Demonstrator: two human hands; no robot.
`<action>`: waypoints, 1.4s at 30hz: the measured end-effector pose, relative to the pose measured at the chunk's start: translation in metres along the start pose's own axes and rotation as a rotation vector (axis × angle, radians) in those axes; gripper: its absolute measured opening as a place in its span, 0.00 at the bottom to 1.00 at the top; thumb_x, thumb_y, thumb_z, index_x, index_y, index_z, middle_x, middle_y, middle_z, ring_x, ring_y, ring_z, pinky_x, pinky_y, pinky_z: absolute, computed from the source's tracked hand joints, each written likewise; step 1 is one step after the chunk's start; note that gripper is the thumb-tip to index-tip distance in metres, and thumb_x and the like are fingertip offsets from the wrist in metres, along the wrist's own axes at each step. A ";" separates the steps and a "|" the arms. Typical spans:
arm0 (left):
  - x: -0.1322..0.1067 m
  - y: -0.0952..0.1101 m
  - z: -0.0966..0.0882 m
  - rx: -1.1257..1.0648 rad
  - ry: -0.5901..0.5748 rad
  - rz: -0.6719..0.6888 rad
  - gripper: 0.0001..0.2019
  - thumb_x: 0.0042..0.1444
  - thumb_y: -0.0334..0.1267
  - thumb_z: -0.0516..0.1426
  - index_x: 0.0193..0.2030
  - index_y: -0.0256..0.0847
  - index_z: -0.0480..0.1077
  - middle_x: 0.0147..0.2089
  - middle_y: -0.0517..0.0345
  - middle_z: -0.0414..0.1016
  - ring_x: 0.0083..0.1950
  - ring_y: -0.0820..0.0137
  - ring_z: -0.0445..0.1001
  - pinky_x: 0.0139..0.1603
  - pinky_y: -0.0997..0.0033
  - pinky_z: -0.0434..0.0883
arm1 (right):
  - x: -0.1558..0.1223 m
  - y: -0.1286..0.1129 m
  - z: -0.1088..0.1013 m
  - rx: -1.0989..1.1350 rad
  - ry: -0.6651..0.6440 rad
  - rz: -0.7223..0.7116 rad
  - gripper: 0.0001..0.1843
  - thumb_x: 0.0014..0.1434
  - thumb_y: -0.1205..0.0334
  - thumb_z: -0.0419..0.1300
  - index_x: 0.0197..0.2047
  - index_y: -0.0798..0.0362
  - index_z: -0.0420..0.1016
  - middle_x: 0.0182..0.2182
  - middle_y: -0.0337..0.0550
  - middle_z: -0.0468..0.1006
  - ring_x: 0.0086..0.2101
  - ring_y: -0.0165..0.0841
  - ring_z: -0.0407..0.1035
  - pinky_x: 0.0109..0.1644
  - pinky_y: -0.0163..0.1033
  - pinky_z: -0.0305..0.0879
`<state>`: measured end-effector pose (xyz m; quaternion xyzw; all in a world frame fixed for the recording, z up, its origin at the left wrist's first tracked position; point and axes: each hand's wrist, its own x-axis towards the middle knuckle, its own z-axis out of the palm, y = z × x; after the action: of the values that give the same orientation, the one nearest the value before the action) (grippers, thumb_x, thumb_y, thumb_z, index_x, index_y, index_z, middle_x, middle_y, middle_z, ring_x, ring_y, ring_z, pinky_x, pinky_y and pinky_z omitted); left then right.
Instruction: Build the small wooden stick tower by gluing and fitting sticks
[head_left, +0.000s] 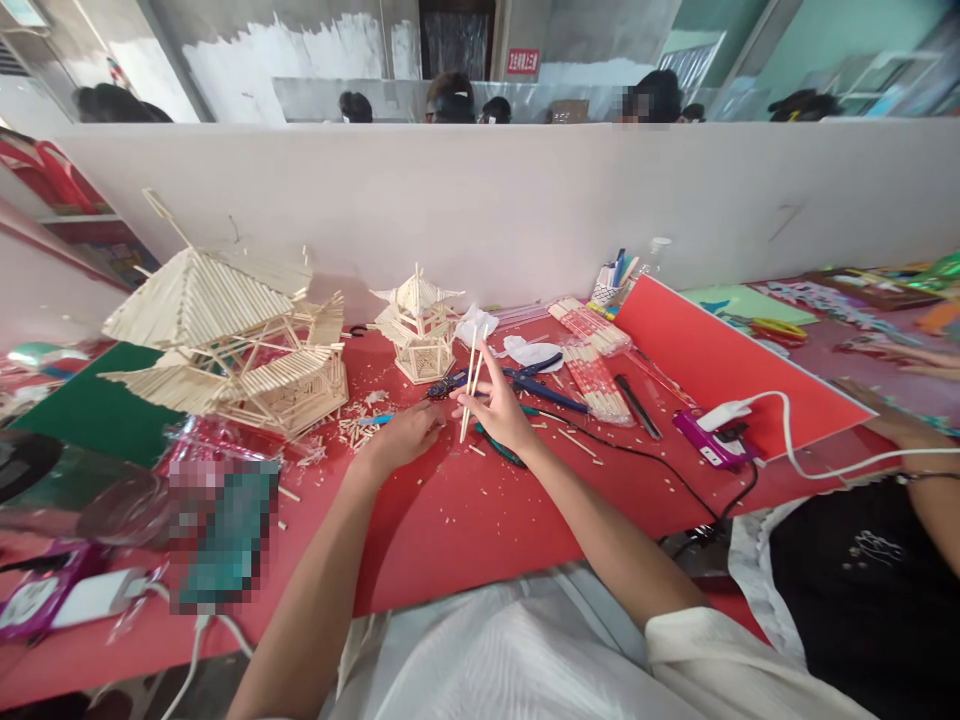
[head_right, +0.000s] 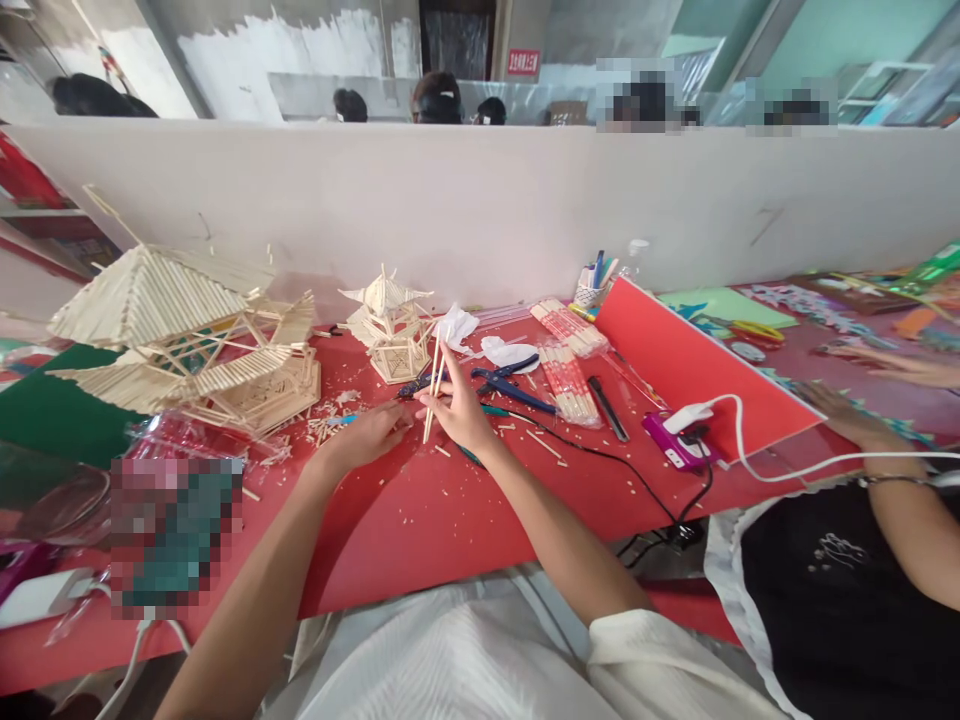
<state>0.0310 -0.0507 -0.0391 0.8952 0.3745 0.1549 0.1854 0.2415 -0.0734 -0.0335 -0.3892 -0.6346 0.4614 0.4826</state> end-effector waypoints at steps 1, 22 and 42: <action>0.000 0.000 0.000 -0.027 0.018 0.001 0.06 0.60 0.33 0.52 0.40 0.39 0.71 0.41 0.48 0.77 0.42 0.62 0.76 0.46 0.65 0.70 | 0.001 0.001 -0.001 -0.010 0.016 0.002 0.46 0.66 0.50 0.59 0.76 0.37 0.32 0.49 0.50 0.79 0.37 0.39 0.79 0.36 0.42 0.80; 0.015 0.023 0.012 -0.670 0.121 -0.154 0.17 0.53 0.49 0.63 0.38 0.39 0.67 0.33 0.55 0.79 0.37 0.66 0.78 0.39 0.69 0.72 | 0.006 0.003 -0.007 -0.081 0.047 -0.073 0.44 0.67 0.49 0.58 0.76 0.39 0.36 0.49 0.51 0.78 0.44 0.43 0.76 0.41 0.47 0.80; 0.007 -0.004 -0.009 -0.200 0.643 -0.124 0.13 0.64 0.39 0.55 0.49 0.43 0.80 0.48 0.51 0.83 0.48 0.63 0.79 0.50 0.64 0.73 | 0.021 0.008 -0.053 -0.004 0.277 -0.123 0.19 0.54 0.46 0.67 0.40 0.53 0.80 0.37 0.46 0.82 0.32 0.37 0.79 0.32 0.38 0.76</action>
<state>0.0297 -0.0411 -0.0313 0.7533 0.4506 0.4536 0.1538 0.2883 -0.0400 -0.0296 -0.4106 -0.5856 0.3717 0.5919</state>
